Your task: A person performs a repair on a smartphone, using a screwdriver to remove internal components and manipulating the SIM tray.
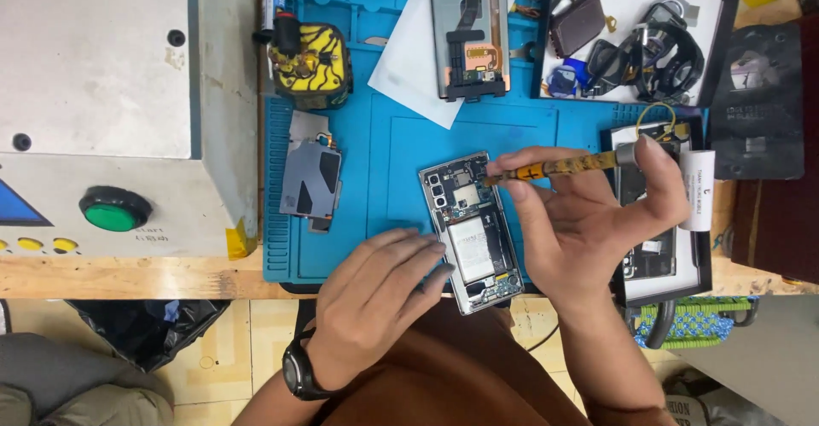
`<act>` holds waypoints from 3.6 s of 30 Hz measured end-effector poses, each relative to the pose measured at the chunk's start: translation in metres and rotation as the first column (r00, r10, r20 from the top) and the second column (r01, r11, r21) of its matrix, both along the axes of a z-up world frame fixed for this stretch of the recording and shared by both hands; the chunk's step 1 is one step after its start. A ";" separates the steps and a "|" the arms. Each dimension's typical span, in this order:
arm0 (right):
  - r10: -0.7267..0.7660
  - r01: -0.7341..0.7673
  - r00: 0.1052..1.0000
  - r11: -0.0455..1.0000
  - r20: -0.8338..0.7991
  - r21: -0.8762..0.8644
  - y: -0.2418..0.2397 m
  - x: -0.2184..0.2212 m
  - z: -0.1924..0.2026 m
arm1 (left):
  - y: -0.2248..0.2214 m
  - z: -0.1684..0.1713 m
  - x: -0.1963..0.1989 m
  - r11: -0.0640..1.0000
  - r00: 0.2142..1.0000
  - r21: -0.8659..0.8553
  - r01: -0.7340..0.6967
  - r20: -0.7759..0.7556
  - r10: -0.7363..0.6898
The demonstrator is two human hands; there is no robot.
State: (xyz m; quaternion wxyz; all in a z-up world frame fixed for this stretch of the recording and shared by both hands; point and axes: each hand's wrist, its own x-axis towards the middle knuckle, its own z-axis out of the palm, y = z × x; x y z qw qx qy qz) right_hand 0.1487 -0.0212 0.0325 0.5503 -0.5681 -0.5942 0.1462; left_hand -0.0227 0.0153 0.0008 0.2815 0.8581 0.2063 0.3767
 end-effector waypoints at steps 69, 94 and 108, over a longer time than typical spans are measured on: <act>-0.086 0.082 0.869 0.996 0.488 0.029 0.013 -0.004 -0.014 | 0.003 -0.015 -0.005 0.995 0.998 0.079 -0.055 -0.022 0.057; 0.184 -0.206 0.944 0.977 0.275 0.054 0.024 0.002 -0.016 | 0.001 -0.013 -0.003 0.992 0.995 0.084 -0.094 -0.014 0.096; 0.122 -0.160 0.914 0.985 0.386 0.069 0.022 0.009 -0.017 | 0.001 -0.014 -0.002 0.988 0.994 0.106 -0.109 -0.022 0.112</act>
